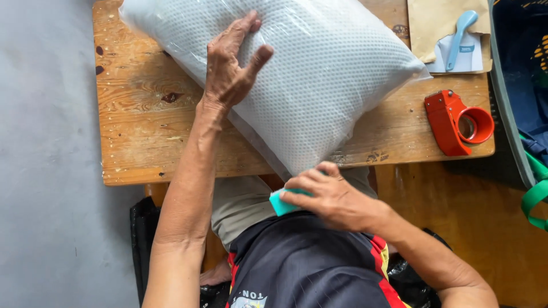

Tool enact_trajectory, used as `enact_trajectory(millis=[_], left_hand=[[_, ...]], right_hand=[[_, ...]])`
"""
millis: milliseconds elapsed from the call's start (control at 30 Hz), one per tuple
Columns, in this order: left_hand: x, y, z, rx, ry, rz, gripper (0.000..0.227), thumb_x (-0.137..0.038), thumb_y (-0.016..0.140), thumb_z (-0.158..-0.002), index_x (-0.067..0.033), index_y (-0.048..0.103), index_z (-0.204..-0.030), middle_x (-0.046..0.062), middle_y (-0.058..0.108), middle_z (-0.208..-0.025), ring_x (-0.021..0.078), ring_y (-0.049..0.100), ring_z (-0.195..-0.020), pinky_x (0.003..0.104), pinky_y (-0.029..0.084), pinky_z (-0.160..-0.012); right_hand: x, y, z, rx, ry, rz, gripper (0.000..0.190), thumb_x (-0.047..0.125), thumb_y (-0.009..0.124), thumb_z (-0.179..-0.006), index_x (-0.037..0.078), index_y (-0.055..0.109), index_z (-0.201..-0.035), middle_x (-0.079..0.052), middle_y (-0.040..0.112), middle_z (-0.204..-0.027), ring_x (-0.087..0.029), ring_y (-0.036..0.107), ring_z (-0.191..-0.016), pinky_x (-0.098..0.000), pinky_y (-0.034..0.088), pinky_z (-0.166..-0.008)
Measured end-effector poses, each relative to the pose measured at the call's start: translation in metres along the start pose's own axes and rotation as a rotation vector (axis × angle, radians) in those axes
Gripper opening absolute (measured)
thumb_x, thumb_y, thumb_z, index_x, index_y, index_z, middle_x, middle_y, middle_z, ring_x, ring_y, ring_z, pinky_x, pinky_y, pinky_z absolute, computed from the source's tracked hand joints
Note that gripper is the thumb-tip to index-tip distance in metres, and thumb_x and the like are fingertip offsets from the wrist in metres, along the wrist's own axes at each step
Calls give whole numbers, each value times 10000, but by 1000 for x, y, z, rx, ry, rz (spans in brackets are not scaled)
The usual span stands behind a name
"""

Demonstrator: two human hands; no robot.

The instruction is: Brushing the surface of a plastic-wrapped pillow using a small hand brush.

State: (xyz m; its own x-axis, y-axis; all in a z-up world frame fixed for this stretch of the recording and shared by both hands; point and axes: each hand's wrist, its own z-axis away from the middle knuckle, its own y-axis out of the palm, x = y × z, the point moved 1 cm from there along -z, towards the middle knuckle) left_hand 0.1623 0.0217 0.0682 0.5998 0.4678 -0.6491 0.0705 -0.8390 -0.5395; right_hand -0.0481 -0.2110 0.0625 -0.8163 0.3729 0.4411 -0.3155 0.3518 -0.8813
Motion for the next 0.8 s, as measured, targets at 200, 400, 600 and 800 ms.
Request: enact_trajectory(millis=[200, 400, 600, 800], left_hand=[[-21, 32, 12, 139, -80, -479, 1072, -910, 674, -823, -258, 329, -1600, 135, 326, -1566, 334, 257, -1540, 771, 72, -1196], [-23, 30, 12, 119, -86, -521, 1044, -909, 685, -807, -246, 413, -1567, 126, 365, -1533, 324, 290, -1503, 773, 115, -1173], [-19, 30, 14, 110, -72, -494, 1022, -885, 684, -840, -253, 388, -1586, 120, 356, -1568, 313, 295, -1525, 770, 101, -1193], [-18, 32, 16, 76, -58, -460, 1014, -868, 689, -824, -261, 397, -1581, 120, 369, -1550, 312, 312, -1515, 791, 102, -1180]], right_hand=[[-104, -46, 23, -878, 368, -77, 732, -65, 596, -1106, 223, 246, -1681, -144, 435, -1361, -274, 465, -1216, -391, 570, -955], [-28, 22, 2, -652, 71, 135, 378, 135, 594, -1068, 31, 527, -1425, -159, 592, -1237, -343, 612, -1077, -496, 456, -890], [4, 54, 29, -383, 44, -10, 396, 6, 383, -1058, 73, 501, -1430, -122, 600, -1330, -242, 636, -1087, -406, 335, -955], [-55, 33, 38, -1188, 531, -332, 642, 6, 596, -1084, 47, 257, -1628, -128, 475, -1432, -243, 505, -1258, -355, 438, -1116]])
